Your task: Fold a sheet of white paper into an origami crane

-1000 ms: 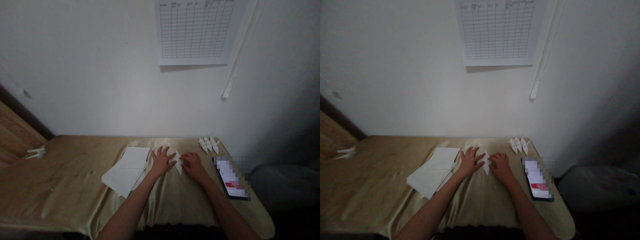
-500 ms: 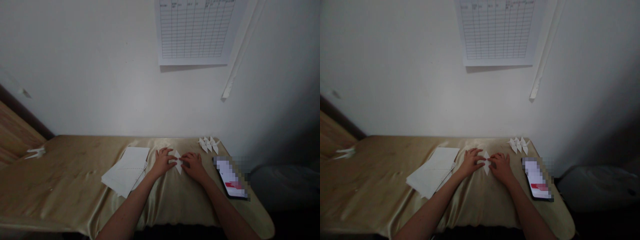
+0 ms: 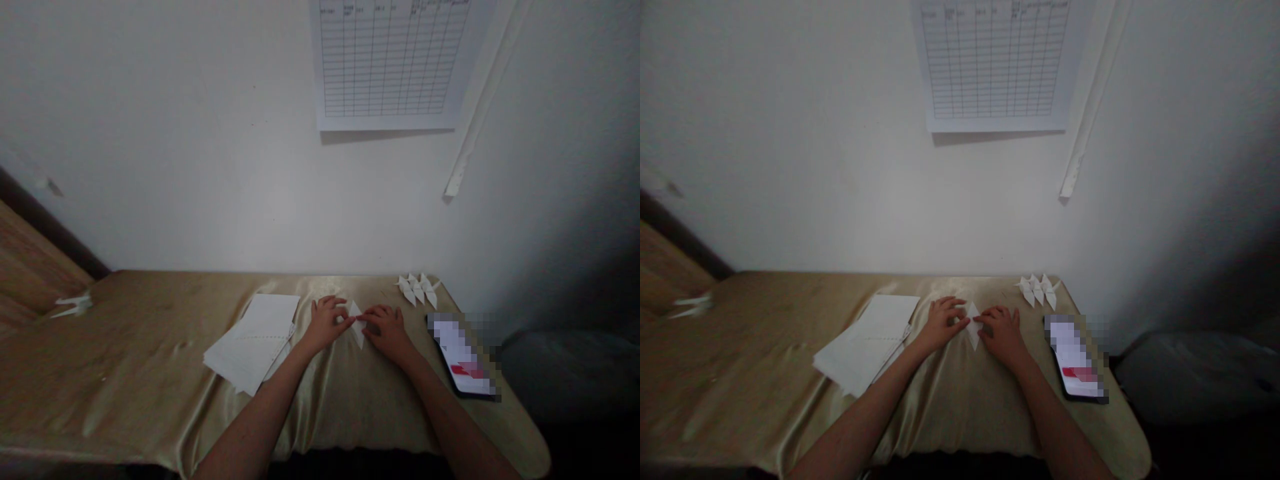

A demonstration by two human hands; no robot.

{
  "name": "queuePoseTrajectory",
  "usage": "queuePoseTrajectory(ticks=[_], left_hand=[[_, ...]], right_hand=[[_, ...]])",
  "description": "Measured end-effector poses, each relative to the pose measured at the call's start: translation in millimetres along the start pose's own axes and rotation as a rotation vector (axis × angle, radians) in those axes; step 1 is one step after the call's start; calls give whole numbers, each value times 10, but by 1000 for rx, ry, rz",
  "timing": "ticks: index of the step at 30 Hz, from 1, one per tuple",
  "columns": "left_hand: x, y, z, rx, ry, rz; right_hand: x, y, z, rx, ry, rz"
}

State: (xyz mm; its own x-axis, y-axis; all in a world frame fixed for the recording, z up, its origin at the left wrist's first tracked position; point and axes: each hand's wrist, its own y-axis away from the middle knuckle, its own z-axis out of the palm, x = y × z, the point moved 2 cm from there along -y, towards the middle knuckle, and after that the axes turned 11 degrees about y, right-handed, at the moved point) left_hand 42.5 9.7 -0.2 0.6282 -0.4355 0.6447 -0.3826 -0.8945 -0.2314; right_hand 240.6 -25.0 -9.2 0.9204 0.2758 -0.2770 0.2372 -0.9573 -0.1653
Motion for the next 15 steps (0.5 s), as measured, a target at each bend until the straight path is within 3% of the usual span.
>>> queuePoseTrajectory(ticks=[15], left_hand=[[-12,13,-88,-170,-48,-51]], right_hand=[[-11,-2,-32,16,-30,5]])
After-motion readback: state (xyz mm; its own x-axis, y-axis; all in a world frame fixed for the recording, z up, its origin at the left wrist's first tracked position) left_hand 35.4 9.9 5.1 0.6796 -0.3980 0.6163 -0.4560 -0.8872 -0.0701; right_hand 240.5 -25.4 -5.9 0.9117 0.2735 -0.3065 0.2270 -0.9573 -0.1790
